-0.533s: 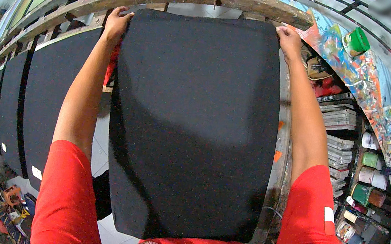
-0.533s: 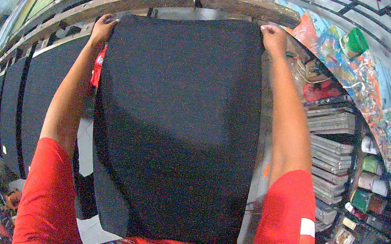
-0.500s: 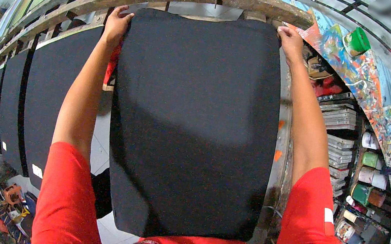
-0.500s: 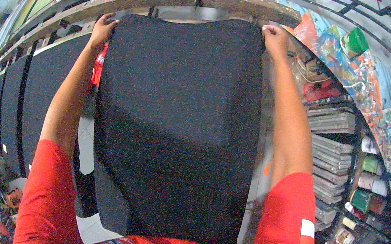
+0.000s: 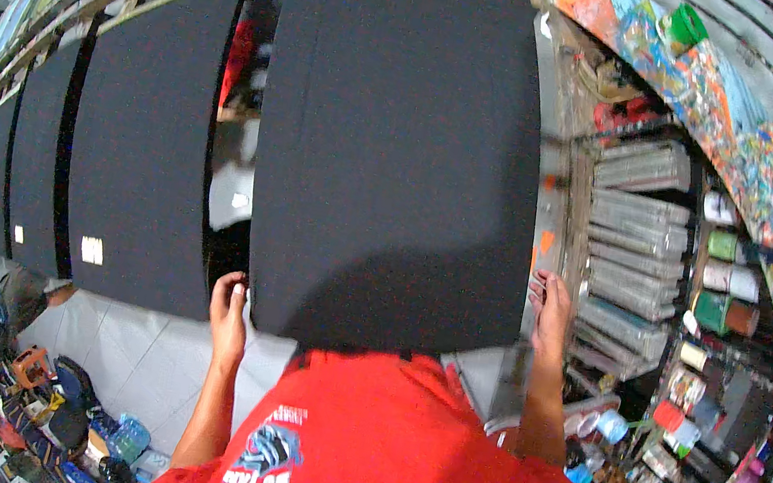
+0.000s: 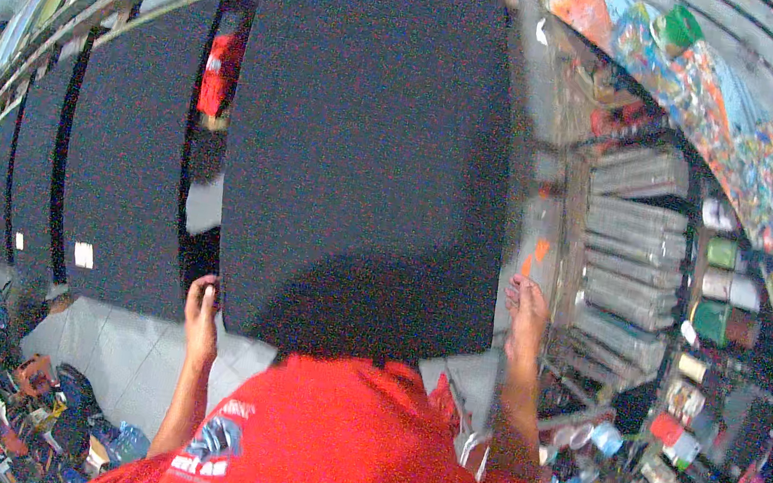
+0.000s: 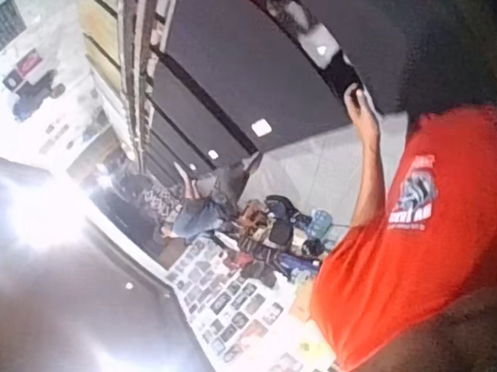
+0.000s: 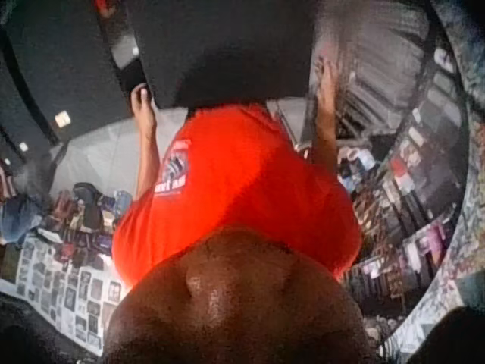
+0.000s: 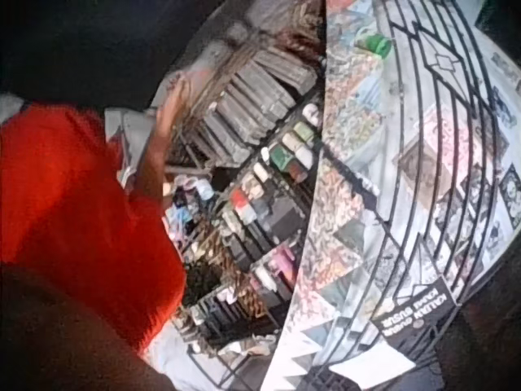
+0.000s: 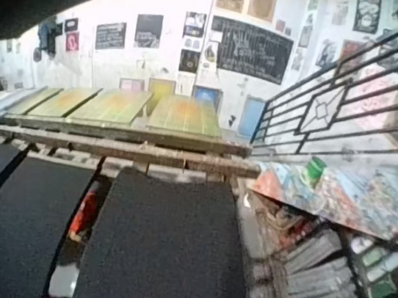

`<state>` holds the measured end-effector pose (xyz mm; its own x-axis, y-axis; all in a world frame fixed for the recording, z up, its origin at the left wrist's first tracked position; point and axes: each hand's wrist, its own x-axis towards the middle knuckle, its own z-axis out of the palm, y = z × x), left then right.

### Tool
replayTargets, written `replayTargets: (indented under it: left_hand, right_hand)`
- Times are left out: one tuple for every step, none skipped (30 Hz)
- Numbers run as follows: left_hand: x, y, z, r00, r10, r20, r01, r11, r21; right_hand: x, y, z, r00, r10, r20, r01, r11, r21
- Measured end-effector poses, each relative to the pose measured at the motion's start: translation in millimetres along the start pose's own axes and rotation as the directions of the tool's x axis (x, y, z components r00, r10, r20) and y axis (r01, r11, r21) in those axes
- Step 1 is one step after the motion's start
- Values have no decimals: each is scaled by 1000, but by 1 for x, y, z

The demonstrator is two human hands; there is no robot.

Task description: The person handles screen printing frames, stirs ink in a cup with a stick, cleans a surface with a blue cloth, and places black shirts onto printing platens.

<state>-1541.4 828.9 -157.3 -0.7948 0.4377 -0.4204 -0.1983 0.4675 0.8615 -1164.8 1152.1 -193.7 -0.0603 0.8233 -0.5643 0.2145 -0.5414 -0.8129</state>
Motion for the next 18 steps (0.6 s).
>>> replayTargets:
  left_hand:
    - [-17,-16,-5,998,-58,26,59,998,-33]
    - [-33,-30,-7,989,-93,114,102,991,-82]
    - [-46,-37,-4,974,-106,200,163,941,-297]
    - [-50,-54,-2,950,-128,285,251,855,-454]
    - [-55,-67,-1,919,-132,372,343,736,-584]
    - [-60,-66,4,917,-126,380,351,709,-612]
    - [-62,-62,11,915,-121,385,358,683,-636]
    - [-62,-64,14,922,-80,380,329,682,-654]
    - [-59,-68,15,922,-51,383,315,672,-670]
    - [-59,-62,19,926,-58,373,313,670,-673]
    - [-61,-55,21,930,-66,361,310,667,-677]
    - [-63,-55,22,935,-61,350,302,656,-692]
    - [-65,-56,23,939,-56,339,293,644,-707]
    - [-66,-56,24,944,-51,327,284,631,-722]
    - [-69,-56,24,940,-49,338,303,573,-761]
    - [-70,-56,24,936,-46,349,322,512,-796]
    - [-71,-56,23,932,-41,360,339,449,-827]
    - [-66,-65,22,938,-38,346,333,386,-861]
  right_hand:
    - [-15,23,-8,1000,-13,-13,14,995,100]
    - [-29,46,-13,999,-23,-30,29,980,198]
    - [-40,64,-15,998,-45,-43,56,954,296]
    - [-52,67,-11,997,69,36,-78,905,418]
    - [-66,71,-6,993,44,113,-98,844,527]
    - [-82,63,3,986,27,163,-116,817,565]
    - [-93,56,12,977,10,214,-140,786,603]
    - [-101,58,17,973,1,232,-149,770,620]
    - [-105,58,21,967,-12,254,-158,753,639]
    - [-107,57,23,961,-32,274,-163,735,658]
    - [-107,62,22,963,-2,271,-187,718,671]
    - [-108,65,23,963,29,268,-211,699,683]
    - [-108,65,22,962,59,267,-235,680,695]
    - [-107,66,23,973,38,228,-195,663,723]
    - [-107,66,22,978,61,198,-190,646,739]
    - [-105,67,21,982,85,169,-184,629,755]
    - [-101,68,21,984,109,140,-177,611,771]
    - [-95,72,18,983,113,147,-185,598,780]
